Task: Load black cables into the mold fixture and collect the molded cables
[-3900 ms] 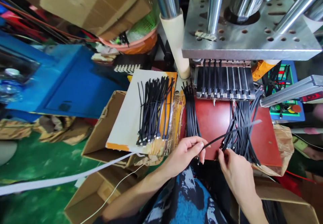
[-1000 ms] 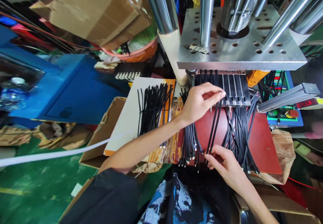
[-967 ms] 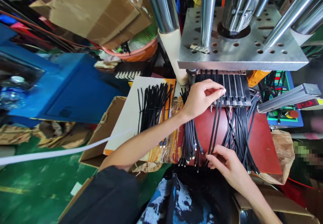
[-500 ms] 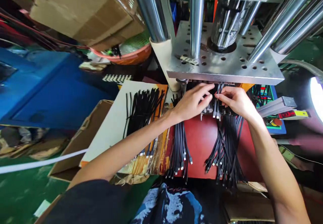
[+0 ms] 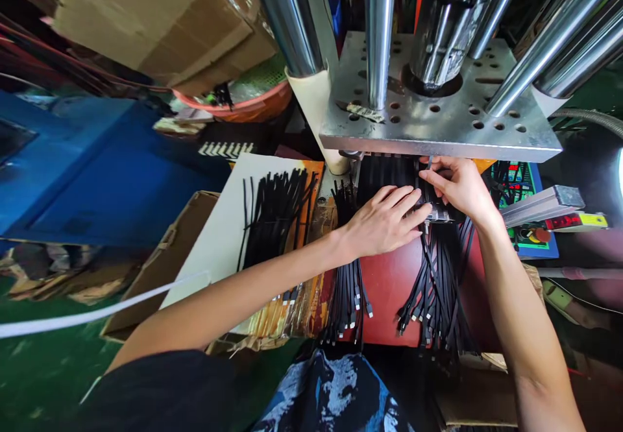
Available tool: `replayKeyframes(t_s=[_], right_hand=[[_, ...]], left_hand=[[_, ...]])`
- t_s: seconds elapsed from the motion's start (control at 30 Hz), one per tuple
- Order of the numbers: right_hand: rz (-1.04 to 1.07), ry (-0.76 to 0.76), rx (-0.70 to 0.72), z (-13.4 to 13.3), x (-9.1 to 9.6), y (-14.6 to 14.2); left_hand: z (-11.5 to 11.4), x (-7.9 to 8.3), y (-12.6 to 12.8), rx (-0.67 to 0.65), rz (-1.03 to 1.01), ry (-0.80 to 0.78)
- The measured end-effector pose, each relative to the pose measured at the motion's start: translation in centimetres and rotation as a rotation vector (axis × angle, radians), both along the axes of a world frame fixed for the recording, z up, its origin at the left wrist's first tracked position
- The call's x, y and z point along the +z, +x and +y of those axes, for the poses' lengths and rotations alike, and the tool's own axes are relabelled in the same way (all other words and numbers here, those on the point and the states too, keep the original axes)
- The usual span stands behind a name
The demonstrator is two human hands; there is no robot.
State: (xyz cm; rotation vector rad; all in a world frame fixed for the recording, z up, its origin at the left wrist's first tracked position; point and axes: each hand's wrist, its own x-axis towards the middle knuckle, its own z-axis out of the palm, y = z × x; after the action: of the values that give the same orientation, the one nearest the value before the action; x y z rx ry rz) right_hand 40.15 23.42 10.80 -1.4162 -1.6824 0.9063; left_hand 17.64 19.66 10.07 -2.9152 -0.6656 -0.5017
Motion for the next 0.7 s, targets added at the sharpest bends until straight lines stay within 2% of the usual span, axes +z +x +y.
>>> replayKeyframes(t_s=[0.1, 0.17, 0.23, 0.3, 0.37, 0.43, 0.5, 0.57, 0.7], right_hand=[[-0.04, -0.013, -0.05, 0.2, 0.0, -0.1], [-0.176, 0.073, -0.172, -0.5, 0.2, -0.3], [-0.315, 0.205, -0.257, -2.5, 0.5, -0.3], [-0.459, 0.3, -0.185, -5.1, 0.7, -0.1], [-0.644, 0.312, -0.052, -7.6, 0.7, 0.0], [-0.861, 0.297, -0.005, -8.7, 0.7, -0.1], [-1.023, 0.265, -0.038, -8.2, 0.7, -0.5], [-1.126, 0.232, -0.072, -6.5, 0.8, -1.1], [-1.185, 0.175, -0.11, -2.5, 1.2, -1.7]], left_hand=[[-0.9, 0.0, 0.4, 0.07, 0.001, -0.028], [-1.5, 0.0, 0.7, 0.123, 0.017, -0.038], [-2.1, 0.0, 0.9, 0.167, 0.051, -0.041], [-2.7, 0.0, 1.2, 0.198, 0.09, -0.051], [-3.3, 0.1, 1.5, 0.218, 0.102, -0.079], [-3.5, 0.3, 1.8, 0.236, 0.09, -0.122], [-3.0, 0.8, 2.1, 0.259, 0.073, -0.173], [-1.7, 1.4, 2.5, 0.294, 0.067, -0.228], [2.2, 2.2, 3.3, 0.323, 0.08, -0.304]])
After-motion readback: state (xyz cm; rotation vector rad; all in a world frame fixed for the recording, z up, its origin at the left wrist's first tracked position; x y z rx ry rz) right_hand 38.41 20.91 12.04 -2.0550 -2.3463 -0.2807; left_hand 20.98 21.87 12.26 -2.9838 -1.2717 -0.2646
